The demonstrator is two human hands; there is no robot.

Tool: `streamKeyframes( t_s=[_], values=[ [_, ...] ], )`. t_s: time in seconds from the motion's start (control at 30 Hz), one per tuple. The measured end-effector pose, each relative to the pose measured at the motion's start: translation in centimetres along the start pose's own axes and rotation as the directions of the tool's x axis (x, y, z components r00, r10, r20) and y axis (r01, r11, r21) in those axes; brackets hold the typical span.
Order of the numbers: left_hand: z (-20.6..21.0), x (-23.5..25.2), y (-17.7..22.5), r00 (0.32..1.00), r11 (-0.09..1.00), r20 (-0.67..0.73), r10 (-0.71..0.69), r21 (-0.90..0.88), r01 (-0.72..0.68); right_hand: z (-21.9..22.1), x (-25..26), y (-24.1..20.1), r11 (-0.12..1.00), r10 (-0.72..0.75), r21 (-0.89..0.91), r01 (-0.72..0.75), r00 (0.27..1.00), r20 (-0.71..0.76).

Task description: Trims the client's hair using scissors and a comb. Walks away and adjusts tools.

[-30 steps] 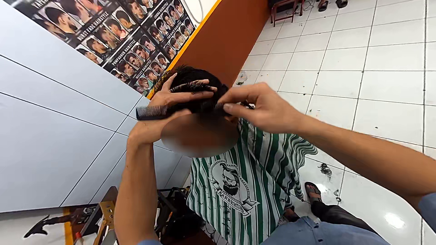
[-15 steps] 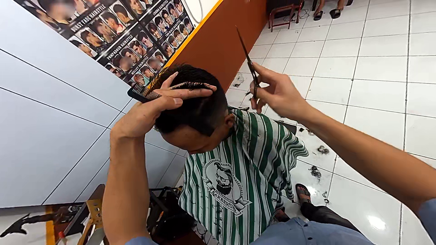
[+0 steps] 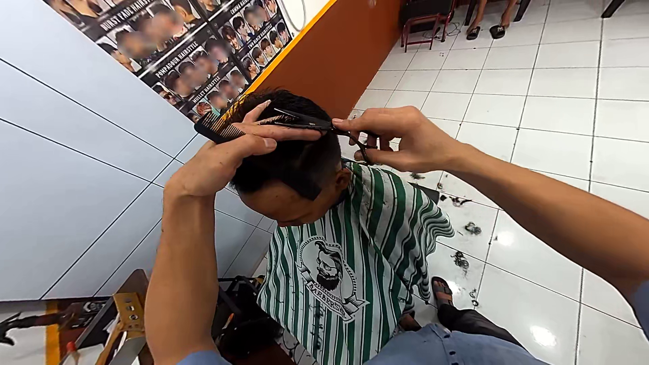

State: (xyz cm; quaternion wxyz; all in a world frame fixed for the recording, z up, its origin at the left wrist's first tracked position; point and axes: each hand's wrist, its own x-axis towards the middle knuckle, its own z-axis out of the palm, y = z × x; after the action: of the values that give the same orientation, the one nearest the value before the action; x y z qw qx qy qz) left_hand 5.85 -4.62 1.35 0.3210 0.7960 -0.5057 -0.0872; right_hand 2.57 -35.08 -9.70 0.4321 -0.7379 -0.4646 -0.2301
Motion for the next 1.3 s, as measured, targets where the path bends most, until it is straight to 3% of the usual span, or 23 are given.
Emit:
streamKeyframes(
  t_s=[0.23, 0.33, 0.53, 0.67, 0.9, 1.0, 1.07, 1.17, 1.23, 1.3],
  values=[
    [-0.2, 0.1, -0.1, 0.999, 1.0, 0.027, -0.019, 0.013, 0.019, -1.3, -2.2, 0.7, 0.986, 0.121, 0.118, -0.119, 0.993, -0.006],
    [0.1, -0.2, -0.1, 0.992, 0.994, -0.071, -0.105, -0.049, 0.102, -1.3, -0.8, 0.3, 0.994, 0.085, 0.069, -0.086, 0.996, 0.016],
    [-0.2, 0.3, -0.2, 0.999, 1.0, 0.04, -0.016, 0.011, 0.016, -2.3, 1.0, 0.2, 0.998, 0.024, 0.054, -0.028, 0.998, 0.064],
    [-0.3, 0.3, -0.3, 0.998, 0.999, 0.057, -0.019, 0.038, 0.017, -3.1, -0.1, 0.5, 0.992, 0.081, 0.093, -0.086, 0.995, 0.056],
    [-0.3, 0.5, -0.2, 0.999, 1.0, 0.036, -0.023, 0.017, 0.022, -3.2, 2.6, 0.2, 0.997, 0.025, 0.072, -0.034, 0.992, 0.122],
    [-0.4, 0.6, -0.1, 0.998, 0.999, 0.062, -0.027, 0.032, 0.025, -4.1, 1.4, 0.2, 0.994, 0.102, 0.041, -0.105, 0.992, 0.07],
    [-0.6, 0.6, 0.1, 0.996, 0.998, 0.067, -0.051, 0.043, 0.048, -3.9, -1.1, 0.2, 0.964, 0.263, 0.041, -0.261, 0.964, -0.039],
    [-0.7, 1.5, 1.3, 1.0, 0.992, 0.02, -0.017, -0.121, 0.019, -2.8, -4.9, 0.9, 0.892, 0.437, 0.202, -0.405, 0.887, -0.149],
    [-0.5, 2.9, 3.0, 0.998, 0.959, -0.013, 0.06, -0.278, -0.061, -2.2, -6.1, 1.5, 0.83, 0.48, 0.406, -0.383, 0.861, -0.168],
    [0.0, 4.7, 4.8, 0.99, 0.938, -0.076, 0.116, -0.319, -0.134, -1.7, -5.6, 1.4, 0.747, 0.504, 0.571, -0.341, 0.85, -0.152]
  ],
)
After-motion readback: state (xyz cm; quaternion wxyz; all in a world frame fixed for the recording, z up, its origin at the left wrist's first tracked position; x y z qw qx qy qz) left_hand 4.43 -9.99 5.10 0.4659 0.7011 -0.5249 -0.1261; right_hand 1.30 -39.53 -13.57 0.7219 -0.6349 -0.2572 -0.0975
